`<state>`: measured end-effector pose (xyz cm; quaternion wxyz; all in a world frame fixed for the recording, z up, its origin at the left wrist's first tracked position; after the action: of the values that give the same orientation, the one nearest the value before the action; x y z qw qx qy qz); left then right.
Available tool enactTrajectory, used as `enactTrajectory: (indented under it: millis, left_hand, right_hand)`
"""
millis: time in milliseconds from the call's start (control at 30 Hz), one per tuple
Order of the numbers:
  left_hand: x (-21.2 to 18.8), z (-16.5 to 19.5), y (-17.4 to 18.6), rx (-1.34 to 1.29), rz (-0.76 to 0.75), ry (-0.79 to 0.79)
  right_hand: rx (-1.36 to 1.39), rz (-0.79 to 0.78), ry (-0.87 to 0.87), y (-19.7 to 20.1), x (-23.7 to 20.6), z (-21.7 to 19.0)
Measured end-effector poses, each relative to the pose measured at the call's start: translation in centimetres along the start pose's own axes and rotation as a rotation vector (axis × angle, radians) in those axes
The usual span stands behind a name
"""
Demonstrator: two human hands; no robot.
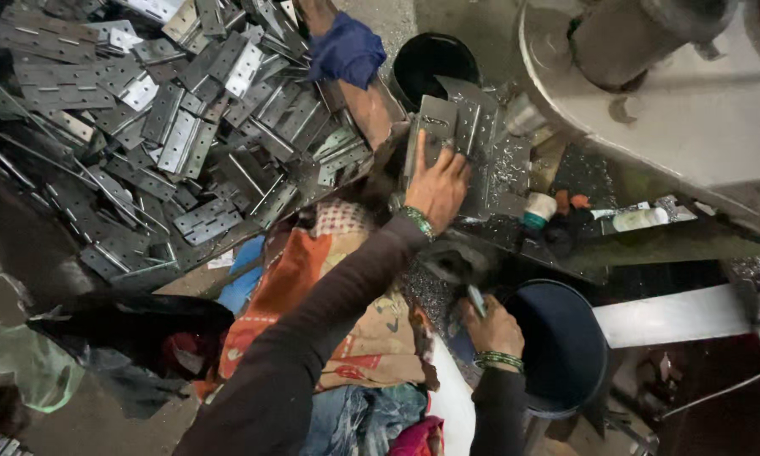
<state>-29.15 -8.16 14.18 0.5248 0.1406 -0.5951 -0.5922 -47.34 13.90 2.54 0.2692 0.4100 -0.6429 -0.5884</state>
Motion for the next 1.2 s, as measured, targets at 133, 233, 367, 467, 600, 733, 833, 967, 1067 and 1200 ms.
enactTrajectory:
  millis: [133,233,367,467,600,733,833,967,1067,1200]
  left_hand:
    - [3.0,-0.8,-1.6,0.088,0.014,0.083]
    - [4.0,-2.2,-2.0,0.146,0.039,0.157]
    - [-0.4,-2.9,-1.4,-0.023,0.055,0.08]
    - [-7.2,-4.8,0.9,-0.205,0.165,0.089]
    - [-13.4,-11.4,3.5,-0.197,0.27,0.214]
    - [-19.0,-21.3,5.8,0.139,0.303,0.568]
    - [-21.4,-25.8,6.2,0.347,0.254,0.673]
    - [-21.8,-27.9,4.4,0.305,0.18,0.651]
    - [-21.3,-28.5,4.7,0.276,0.265,0.681]
    - [-19.6,-29.0,5.3,0.196,0.298,0.755]
  right_hand:
    - [-0.018,0.044,0.0,3.3,-1.4,-2.6]
    - [0.008,0.046,0.025,3.4,-1.5,-3.3]
    - [-0.028,0.0,-0.015,2.3,-1.0,-2.6]
    - [-0.014,-0.002,-0.023,1.4,-0.8,-2.6]
    - [-0.073,-0.015,-0.001,0.5,-1.0,-2.5]
    - [-0.038,0.013,-0.006,0.3,-0.7,-2.5]
    - [-0.052,0.003,-0.01,0.0,-0.6,-2.4]
    - [-0.05,0.008,-0.016,-0.2,-0.6,-2.2]
    - [-0.057,-0.012,-0.019,-0.4,-0.4,-2.0]
    - [-0.036,-0.006,-0.023,-0.4,-0.2,-1.9]
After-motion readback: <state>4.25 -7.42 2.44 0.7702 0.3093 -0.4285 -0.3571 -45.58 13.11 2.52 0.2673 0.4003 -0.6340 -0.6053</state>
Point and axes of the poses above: each hand's wrist, its own x-axis towards the middle knuckle, its own y-axis out of the back of the hand, z = x × y, the point moved 9 cm from there along x, towards the middle knuckle, and after that the axes turned 10 degrees about z, right-handed, at the moved point
